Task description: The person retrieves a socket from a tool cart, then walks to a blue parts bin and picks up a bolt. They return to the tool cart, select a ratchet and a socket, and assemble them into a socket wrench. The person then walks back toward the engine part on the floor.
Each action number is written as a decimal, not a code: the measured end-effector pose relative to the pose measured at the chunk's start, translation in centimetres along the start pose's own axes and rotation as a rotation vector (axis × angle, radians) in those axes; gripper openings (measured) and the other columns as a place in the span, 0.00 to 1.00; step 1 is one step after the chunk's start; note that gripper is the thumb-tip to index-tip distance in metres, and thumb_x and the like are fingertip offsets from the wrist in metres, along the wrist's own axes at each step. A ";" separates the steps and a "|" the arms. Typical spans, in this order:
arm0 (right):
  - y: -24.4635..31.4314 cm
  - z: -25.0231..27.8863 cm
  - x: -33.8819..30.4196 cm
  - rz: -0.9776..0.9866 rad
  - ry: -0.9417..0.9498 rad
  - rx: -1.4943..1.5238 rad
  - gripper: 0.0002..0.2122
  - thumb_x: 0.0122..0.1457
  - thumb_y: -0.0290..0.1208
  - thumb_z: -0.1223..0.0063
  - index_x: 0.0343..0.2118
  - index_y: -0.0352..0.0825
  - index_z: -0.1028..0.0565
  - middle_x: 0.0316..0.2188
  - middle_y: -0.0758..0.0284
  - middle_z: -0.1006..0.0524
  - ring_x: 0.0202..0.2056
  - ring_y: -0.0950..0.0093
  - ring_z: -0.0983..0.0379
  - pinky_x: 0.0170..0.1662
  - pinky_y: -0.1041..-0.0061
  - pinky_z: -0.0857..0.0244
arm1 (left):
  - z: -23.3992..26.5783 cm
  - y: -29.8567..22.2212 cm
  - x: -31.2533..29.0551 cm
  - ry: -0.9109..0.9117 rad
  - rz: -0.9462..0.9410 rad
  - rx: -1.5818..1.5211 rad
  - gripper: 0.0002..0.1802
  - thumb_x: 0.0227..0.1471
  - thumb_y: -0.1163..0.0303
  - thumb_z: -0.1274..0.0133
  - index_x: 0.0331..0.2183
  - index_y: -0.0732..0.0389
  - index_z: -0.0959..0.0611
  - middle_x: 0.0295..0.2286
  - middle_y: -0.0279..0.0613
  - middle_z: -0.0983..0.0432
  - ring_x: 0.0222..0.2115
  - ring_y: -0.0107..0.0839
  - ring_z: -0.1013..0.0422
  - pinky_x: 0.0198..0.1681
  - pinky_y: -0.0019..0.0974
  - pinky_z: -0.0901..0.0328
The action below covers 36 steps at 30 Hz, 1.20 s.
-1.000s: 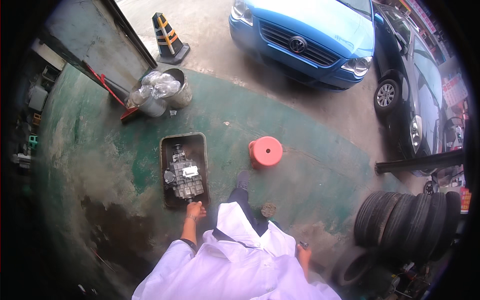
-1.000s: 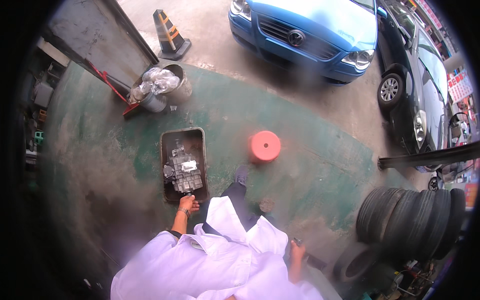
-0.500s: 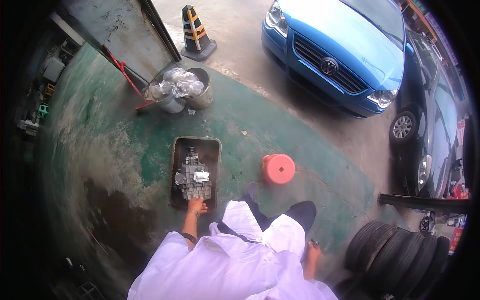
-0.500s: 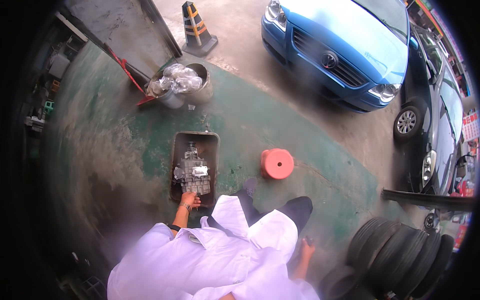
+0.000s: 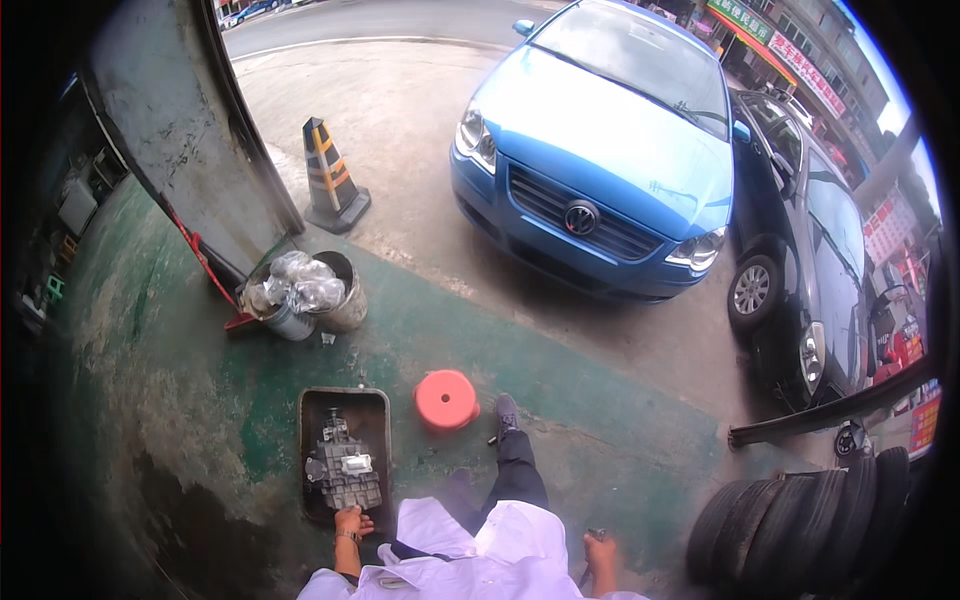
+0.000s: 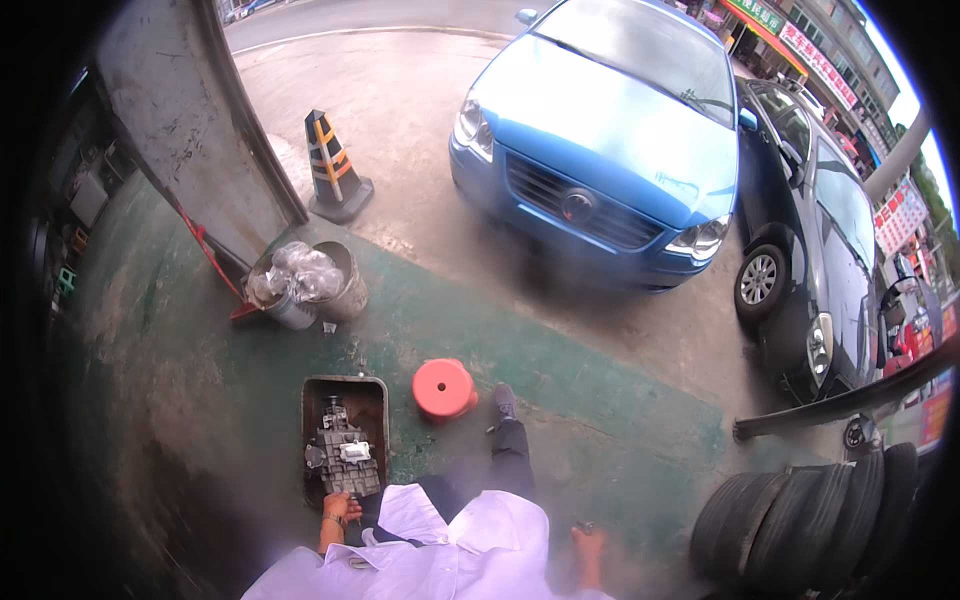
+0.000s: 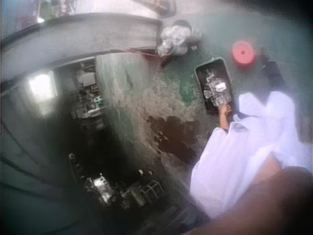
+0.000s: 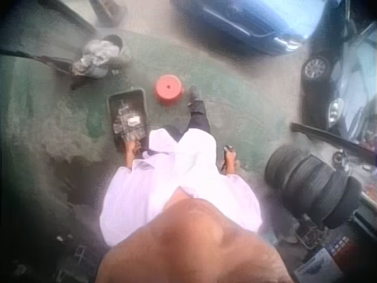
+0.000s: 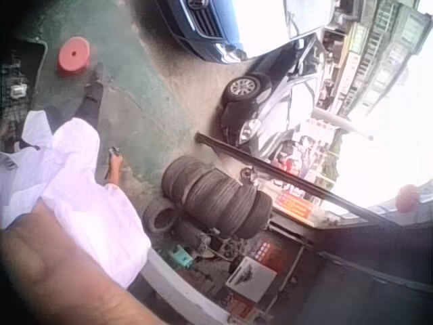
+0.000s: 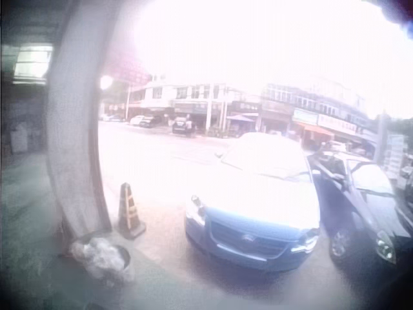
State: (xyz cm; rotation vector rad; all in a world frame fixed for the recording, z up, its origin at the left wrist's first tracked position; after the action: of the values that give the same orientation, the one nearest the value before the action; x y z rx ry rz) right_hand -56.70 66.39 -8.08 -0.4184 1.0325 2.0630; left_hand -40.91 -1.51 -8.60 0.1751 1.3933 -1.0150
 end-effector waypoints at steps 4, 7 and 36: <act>-2.9 -1.4 6.8 0.165 0.058 -0.067 0.05 0.45 0.24 0.42 0.24 0.32 0.28 0.13 0.71 0.32 0.13 0.80 0.37 0.13 0.78 0.45 | -2.5 0.8 0.8 0.010 0.014 -0.096 0.10 0.54 0.67 0.55 0.34 0.64 0.31 0.19 0.47 0.29 0.15 0.40 0.29 0.16 0.47 0.29; -0.9 -1.3 8.9 0.171 0.122 -0.040 0.06 0.45 0.24 0.41 0.25 0.31 0.26 0.13 0.70 0.32 0.13 0.80 0.36 0.13 0.78 0.44 | -3.3 1.8 1.2 -0.044 0.038 -0.123 0.10 0.54 0.67 0.55 0.34 0.63 0.32 0.19 0.47 0.29 0.15 0.41 0.29 0.16 0.49 0.30; 60.2 -28.7 5.9 1.036 0.674 -0.754 0.10 0.45 0.28 0.42 0.32 0.33 0.25 0.16 0.72 0.30 0.15 0.84 0.37 0.17 0.81 0.44 | -19.0 20.1 -8.4 -0.466 0.373 -1.024 0.13 0.55 0.58 0.54 0.30 0.58 0.27 0.18 0.40 0.29 0.17 0.34 0.29 0.19 0.42 0.30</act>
State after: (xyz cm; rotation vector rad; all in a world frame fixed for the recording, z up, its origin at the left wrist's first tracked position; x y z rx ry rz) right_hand -107.83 24.56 2.78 -1.2110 0.8552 3.3899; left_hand -39.89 26.66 -14.83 -0.5147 1.2235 0.0478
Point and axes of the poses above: each hand's wrist, its own x-axis towards the middle knuckle, its own z-axis out of the back of the hand, y = z × x, the point moved 9 cm from there along x, towards the middle knuckle
